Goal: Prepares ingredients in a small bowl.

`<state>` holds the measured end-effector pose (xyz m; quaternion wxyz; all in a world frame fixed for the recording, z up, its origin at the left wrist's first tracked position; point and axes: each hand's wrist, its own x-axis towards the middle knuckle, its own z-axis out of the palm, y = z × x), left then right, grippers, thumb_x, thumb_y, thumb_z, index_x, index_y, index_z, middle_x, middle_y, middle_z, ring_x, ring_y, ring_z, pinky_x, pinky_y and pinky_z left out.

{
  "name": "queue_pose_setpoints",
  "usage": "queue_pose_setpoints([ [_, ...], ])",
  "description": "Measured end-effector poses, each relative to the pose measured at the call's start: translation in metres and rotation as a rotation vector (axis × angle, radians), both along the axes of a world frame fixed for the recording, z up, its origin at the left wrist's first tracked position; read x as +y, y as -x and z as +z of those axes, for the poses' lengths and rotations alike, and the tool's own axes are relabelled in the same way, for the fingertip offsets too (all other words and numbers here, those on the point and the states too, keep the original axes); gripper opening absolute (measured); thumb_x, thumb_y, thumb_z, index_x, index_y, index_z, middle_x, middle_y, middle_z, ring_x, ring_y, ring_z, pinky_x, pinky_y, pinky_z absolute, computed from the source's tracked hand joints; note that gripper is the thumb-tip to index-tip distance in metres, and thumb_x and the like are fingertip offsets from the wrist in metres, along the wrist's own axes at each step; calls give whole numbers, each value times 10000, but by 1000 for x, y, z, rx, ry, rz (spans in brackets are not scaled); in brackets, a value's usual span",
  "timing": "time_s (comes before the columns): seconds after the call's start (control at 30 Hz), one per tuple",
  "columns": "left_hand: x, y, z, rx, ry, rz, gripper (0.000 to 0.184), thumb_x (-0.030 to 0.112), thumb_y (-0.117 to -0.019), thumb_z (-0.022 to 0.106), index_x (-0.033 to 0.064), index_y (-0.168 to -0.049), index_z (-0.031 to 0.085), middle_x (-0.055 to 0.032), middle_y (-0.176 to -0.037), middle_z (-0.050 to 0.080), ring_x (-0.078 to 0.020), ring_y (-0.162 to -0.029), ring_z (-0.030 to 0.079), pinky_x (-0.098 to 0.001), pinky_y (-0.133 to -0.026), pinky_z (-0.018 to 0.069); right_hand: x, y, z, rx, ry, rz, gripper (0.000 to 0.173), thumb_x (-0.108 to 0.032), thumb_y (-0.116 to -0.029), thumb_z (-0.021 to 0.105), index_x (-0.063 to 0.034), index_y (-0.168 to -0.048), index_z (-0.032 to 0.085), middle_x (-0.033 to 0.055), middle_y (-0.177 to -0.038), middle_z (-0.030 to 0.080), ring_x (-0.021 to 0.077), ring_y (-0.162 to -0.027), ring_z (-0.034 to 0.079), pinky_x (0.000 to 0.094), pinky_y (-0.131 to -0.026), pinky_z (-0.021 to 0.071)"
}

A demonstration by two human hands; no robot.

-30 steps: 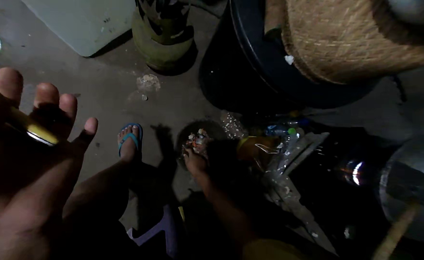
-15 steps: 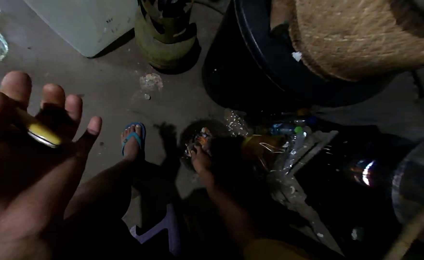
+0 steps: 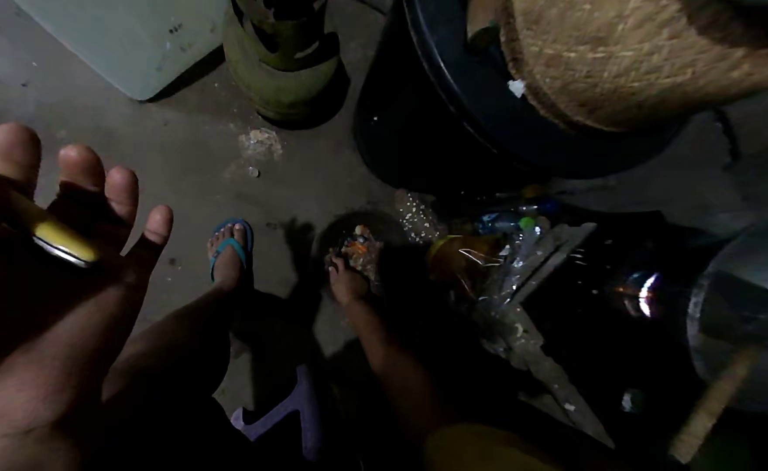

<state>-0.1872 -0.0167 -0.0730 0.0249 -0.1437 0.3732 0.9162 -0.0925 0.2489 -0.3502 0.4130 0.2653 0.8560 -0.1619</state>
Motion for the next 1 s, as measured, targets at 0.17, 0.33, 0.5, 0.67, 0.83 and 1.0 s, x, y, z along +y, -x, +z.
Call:
queue_pose_setpoints([
  [0.17, 2, 6, 16, -112, -6, 54, 308, 236, -1111, 346, 104, -1189, 614, -97, -1063, 709, -250, -974, 725, -441, -828, 639, 28, 14, 8, 15, 100, -224, 472, -379, -1121, 358, -168, -1525, 481, 170, -1424, 609, 348, -1324, 579, 556, -1105, 448],
  [0.33, -10, -3, -9, 82, 268, -19, 320, 92, -1107, 345, 104, -1416, 429, -55, -1288, 647, -200, -1142, 686, -339, -885, 637, 5, -32, 3, 29, 39, -32, 491, -452, -1103, 385, -303, -1568, 430, 120, -1331, 682, 336, -1188, 676, 554, -1008, 530],
  [0.5, -1, -1, 10, -103, 70, 65, 359, 263, -1130, 314, 98, -1308, 578, -104, -1166, 709, -260, -1051, 722, -433, -856, 641, 39, 9, 0, 51, 164, -232, 440, -277, -1121, 410, -68, -1500, 493, 227, -1414, 596, 361, -1312, 583, 515, -1107, 456],
  [0.67, -9, 0, 3, 6, 105, 42, 364, 211, -1137, 265, 89, -1350, 533, -88, -1216, 704, -247, -1107, 711, -413, -902, 630, 119, 59, 4, 148, 313, -240, 453, -316, -1095, 512, 11, -1400, 581, 245, -1425, 583, 371, -1354, 543, 549, -1153, 399],
  [0.83, 4, 4, 14, -112, 56, 39, 369, 291, -1127, 306, 138, -1302, 593, -66, -1126, 706, -231, -1041, 713, -426, -845, 635, 72, 26, -32, 325, 250, -536, 503, -312, -1046, 617, 7, -1426, 534, 270, -1372, 597, 391, -1256, 602, 549, -1075, 480],
  [1.0, 6, 3, 11, -74, 14, -1, 378, 281, -1128, 303, 111, -1300, 593, -97, -1144, 706, -260, -1065, 708, -455, -890, 622, 7, -26, -24, 67, -65, -189, 586, -502, -1079, 425, -253, -1603, 342, 133, -1279, 703, 328, -1117, 709, 532, -938, 565],
])
